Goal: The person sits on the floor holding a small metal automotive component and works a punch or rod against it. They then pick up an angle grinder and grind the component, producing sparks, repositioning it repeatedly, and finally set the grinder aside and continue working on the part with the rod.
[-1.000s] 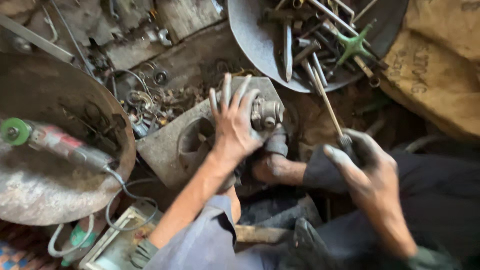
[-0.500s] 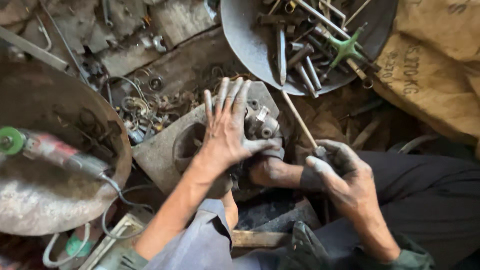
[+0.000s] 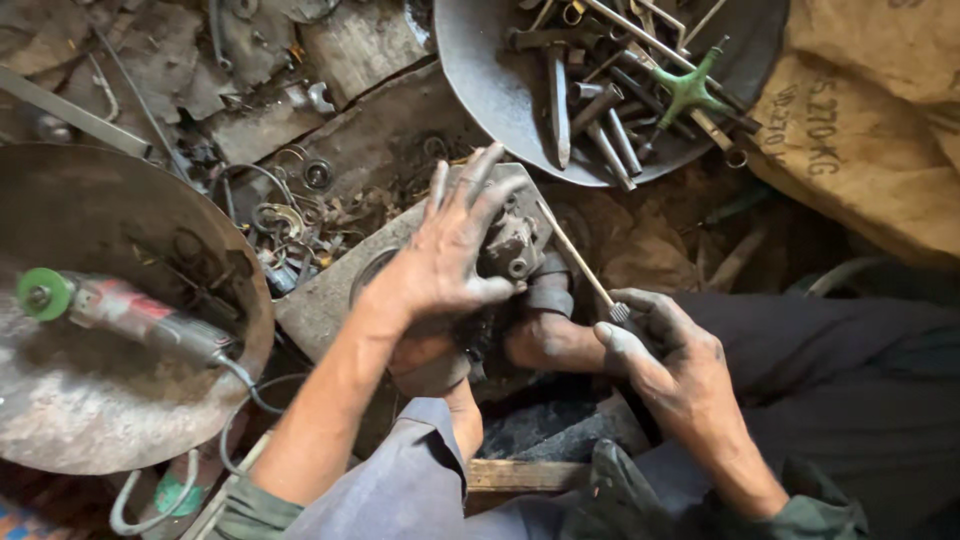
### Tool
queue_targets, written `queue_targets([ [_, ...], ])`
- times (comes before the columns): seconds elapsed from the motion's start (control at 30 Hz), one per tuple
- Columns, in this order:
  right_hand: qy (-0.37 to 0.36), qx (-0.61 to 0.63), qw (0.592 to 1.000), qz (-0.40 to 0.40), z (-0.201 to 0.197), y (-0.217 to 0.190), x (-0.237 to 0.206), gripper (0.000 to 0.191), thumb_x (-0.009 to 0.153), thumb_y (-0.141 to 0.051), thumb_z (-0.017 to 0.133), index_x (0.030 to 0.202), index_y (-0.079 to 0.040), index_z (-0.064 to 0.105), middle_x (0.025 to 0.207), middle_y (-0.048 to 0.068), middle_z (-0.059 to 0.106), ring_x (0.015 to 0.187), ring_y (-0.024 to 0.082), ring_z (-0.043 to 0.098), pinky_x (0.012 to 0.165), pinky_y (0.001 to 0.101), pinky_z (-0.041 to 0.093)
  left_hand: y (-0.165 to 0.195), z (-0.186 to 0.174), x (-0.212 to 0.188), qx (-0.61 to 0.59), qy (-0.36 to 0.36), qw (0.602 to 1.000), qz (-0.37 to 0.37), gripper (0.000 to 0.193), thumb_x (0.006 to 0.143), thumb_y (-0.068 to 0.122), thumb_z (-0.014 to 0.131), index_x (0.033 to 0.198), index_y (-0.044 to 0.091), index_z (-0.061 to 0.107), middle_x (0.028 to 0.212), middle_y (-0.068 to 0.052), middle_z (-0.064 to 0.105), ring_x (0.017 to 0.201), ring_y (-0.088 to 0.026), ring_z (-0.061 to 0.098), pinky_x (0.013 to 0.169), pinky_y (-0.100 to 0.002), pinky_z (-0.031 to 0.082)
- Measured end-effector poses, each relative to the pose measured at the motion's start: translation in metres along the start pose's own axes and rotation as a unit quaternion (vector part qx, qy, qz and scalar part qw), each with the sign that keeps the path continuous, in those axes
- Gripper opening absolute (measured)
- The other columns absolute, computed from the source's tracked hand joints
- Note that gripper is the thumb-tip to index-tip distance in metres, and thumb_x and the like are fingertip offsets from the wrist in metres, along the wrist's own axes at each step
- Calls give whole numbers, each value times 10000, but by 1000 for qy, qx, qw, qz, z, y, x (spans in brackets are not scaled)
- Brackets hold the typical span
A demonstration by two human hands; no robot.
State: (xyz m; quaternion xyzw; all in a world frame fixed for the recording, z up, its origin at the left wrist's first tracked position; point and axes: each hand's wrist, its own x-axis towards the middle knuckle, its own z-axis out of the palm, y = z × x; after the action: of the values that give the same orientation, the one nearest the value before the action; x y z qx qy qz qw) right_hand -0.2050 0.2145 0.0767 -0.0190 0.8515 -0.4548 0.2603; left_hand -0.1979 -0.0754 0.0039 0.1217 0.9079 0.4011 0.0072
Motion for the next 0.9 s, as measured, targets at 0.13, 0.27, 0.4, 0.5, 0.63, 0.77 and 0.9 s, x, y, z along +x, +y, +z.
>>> queue_targets([
  [0.13,46,-74,996,-30,12,2,1,380,861,-159,797,1185,0,679,919,58,722,829,92,631,770,259,535,24,15,-22,9,107,994,-36,1216,700,507,888,1629,64,240,1691,-250,206,1591,-425,225,1299,-665,98],
  [0.27,16,30,999,17,25,6,11,336,878,-162,788,1166,-15,696,889,28,701,811,80,587,718,259,522,38,41,-18,110,189,973,-77,1162,772,499,945,1599,31,276,1591,-206,371,1550,-403,297,1285,-694,80],
  [0.4,-9,81,994,69,26,8,10,357,878,-156,769,1207,-33,705,852,0,684,718,80,557,621,254,475,25,33,-8,12,181,981,-74,1066,704,366,950,1560,87,380,1538,-170,490,1541,-383,355,1306,-656,146],
  [0.5,2,94,995,31,19,6,1,391,891,-138,749,1254,-19,668,899,-17,678,749,37,569,621,210,480,19,17,-5,-3,157,985,-68,1072,607,361,975,1497,82,448,1469,-158,542,1504,-444,334,1239,-673,119],
  [0.63,-30,172,979,103,6,1,-13,388,914,-123,691,1291,-33,667,825,-10,667,579,32,508,482,211,413,31,13,-7,-89,156,981,-69,957,679,393,967,1467,107,508,1499,-150,539,1498,-408,420,1275,-602,245],
  [0.77,-54,219,961,157,-2,0,-26,372,925,-130,664,1283,-28,672,759,33,673,534,67,535,450,232,420,45,26,-8,-31,125,987,-93,907,591,434,986,1323,77,586,1299,-150,634,1457,-464,395,1223,-683,79],
  [0.9,-48,164,977,129,-3,0,-30,364,917,-140,684,1264,-28,695,798,11,690,614,49,556,516,221,453,44,25,-13,-66,160,980,-101,873,658,491,949,1330,66,587,1351,-142,644,1496,-454,408,1270,-655,121],
])
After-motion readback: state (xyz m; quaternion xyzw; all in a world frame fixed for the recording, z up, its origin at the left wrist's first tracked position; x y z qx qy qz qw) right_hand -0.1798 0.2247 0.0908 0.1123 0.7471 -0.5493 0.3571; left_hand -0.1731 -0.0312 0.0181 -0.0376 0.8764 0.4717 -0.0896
